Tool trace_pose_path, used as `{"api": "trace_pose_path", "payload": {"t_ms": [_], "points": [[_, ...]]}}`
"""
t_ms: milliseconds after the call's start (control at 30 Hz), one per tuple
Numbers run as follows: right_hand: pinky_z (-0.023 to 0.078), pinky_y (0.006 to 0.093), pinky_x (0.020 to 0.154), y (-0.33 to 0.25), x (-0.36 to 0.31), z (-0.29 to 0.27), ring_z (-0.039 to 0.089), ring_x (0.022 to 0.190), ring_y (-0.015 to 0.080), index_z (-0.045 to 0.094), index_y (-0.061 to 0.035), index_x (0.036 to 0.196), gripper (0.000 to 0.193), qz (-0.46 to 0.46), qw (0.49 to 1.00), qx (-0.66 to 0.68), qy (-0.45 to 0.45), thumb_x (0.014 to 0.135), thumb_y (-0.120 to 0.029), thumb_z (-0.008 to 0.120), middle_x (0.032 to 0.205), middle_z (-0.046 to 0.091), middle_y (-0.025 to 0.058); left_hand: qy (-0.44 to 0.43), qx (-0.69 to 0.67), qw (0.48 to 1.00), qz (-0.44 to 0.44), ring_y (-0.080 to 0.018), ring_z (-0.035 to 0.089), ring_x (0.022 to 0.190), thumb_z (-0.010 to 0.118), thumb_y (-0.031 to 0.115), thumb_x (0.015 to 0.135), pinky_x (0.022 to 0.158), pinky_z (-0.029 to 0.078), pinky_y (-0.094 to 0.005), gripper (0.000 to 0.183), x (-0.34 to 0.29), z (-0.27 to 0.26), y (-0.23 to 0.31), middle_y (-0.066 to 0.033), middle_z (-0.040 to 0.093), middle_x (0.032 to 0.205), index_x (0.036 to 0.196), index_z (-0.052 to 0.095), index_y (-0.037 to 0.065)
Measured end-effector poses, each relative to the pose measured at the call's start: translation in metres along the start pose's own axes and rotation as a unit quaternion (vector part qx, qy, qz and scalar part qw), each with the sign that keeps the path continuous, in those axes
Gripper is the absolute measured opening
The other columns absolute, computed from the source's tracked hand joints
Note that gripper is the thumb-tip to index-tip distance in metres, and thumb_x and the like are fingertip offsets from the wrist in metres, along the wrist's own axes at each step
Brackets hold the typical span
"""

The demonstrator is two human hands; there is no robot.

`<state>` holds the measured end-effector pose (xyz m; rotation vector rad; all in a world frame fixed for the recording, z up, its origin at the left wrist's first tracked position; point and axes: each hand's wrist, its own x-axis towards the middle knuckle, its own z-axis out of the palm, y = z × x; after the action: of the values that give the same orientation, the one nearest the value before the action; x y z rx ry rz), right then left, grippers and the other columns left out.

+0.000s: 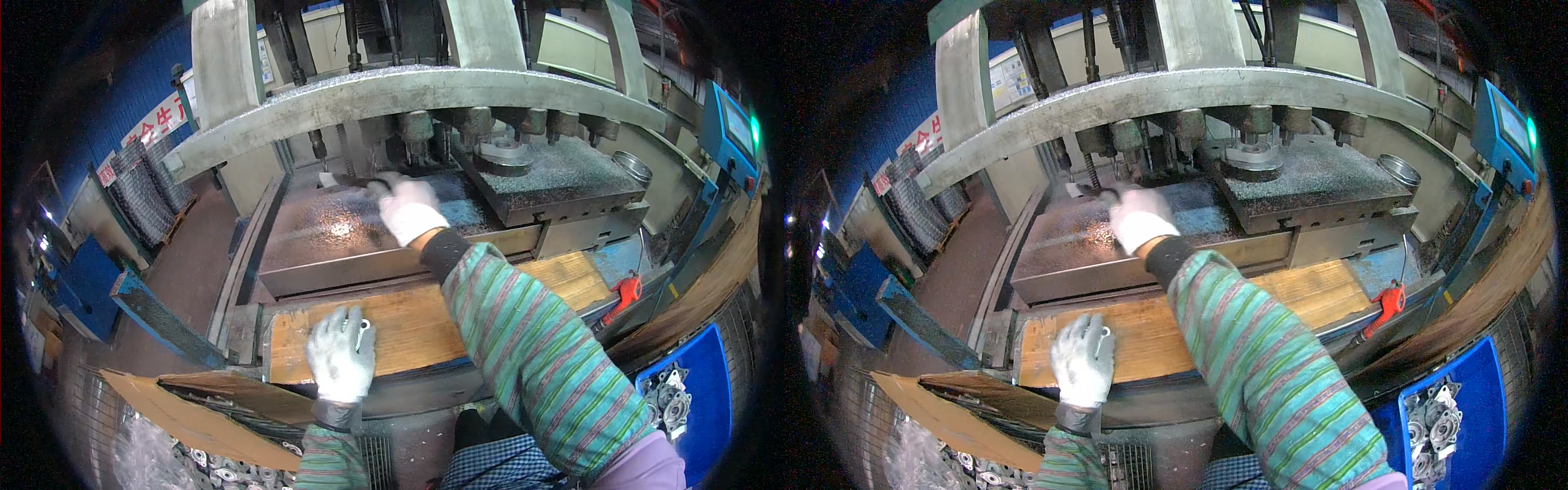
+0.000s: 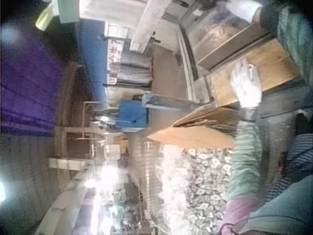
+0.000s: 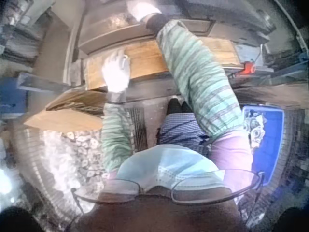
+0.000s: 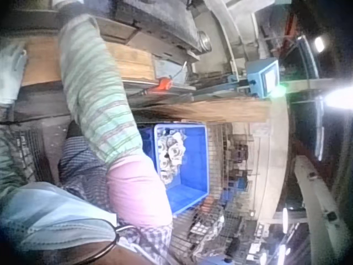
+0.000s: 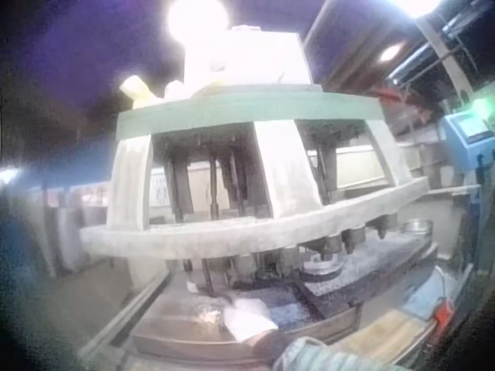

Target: The person de-burrs and polishes metal flanges by hand using a de-burring tool at a fabrication station.

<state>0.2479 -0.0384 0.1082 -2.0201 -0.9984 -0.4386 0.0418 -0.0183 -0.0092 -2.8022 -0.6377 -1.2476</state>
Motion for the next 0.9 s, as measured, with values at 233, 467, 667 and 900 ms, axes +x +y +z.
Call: {"api": "trace_pose_path", "payload": {"t_ms": [233,467,667,900], "points": [[0.048,0.0376,0.067,0.075,-0.031,-0.069,0.061,0.075,0.0324,0.062,-0.0037,0.093,0.023,-0.055,0.989,0.041,0.132,0.082,-0.022,0.054,0.082,0.062,0.0191,-0.024,0.016,0.999,-0.020,-0.0329,0.053,0.095,0.057,0.019,0.076,0.083,0.040,-0.0418,0.031,-0.001,-0.004,0.004,-0.0172,0.058,0.103,0.103,0.059,0.003],[0.048,0.0230,0.055,0.144,-0.097,-0.209,0.060,0.059,0.0089,0.061,-0.0002,0.098,0.024,0.103,0.972,0.142,0.158,0.085,-0.020,0.057,0.073,0.064,0.0090,0.010,0.033,0.999,0.002,-0.0336,0.053,0.097,0.057,0.016,0.079,0.085,0.040,-0.0420,0.028,-0.006,0.004,0.010,-0.0185,0.058,0.105,0.103,0.060,0.001],[0.046,0.0230,0.050,0.259,-0.108,-0.317,0.055,0.056,0.0103,0.056,-0.0001,0.106,0.025,0.220,0.870,0.312,0.313,0.087,-0.017,0.051,0.077,0.062,0.0087,-0.015,0.013,1.000,0.016,-0.0347,0.054,0.096,0.055,0.013,0.080,0.086,0.040,-0.0411,0.026,0.000,0.004,0.016,-0.0198,0.059,0.102,0.101,0.060,-0.003],[0.041,0.0247,0.042,0.378,-0.054,-0.354,0.051,0.045,0.0133,0.056,-0.0001,0.094,0.018,0.247,0.806,0.332,0.423,0.086,-0.015,0.049,0.069,0.061,0.0124,-0.042,0.017,0.997,0.058,-0.0377,0.056,0.091,0.050,0.018,0.086,0.083,0.044,-0.0399,0.029,0.018,-0.012,0.050,-0.0244,0.060,0.098,0.098,0.061,-0.006]]}}
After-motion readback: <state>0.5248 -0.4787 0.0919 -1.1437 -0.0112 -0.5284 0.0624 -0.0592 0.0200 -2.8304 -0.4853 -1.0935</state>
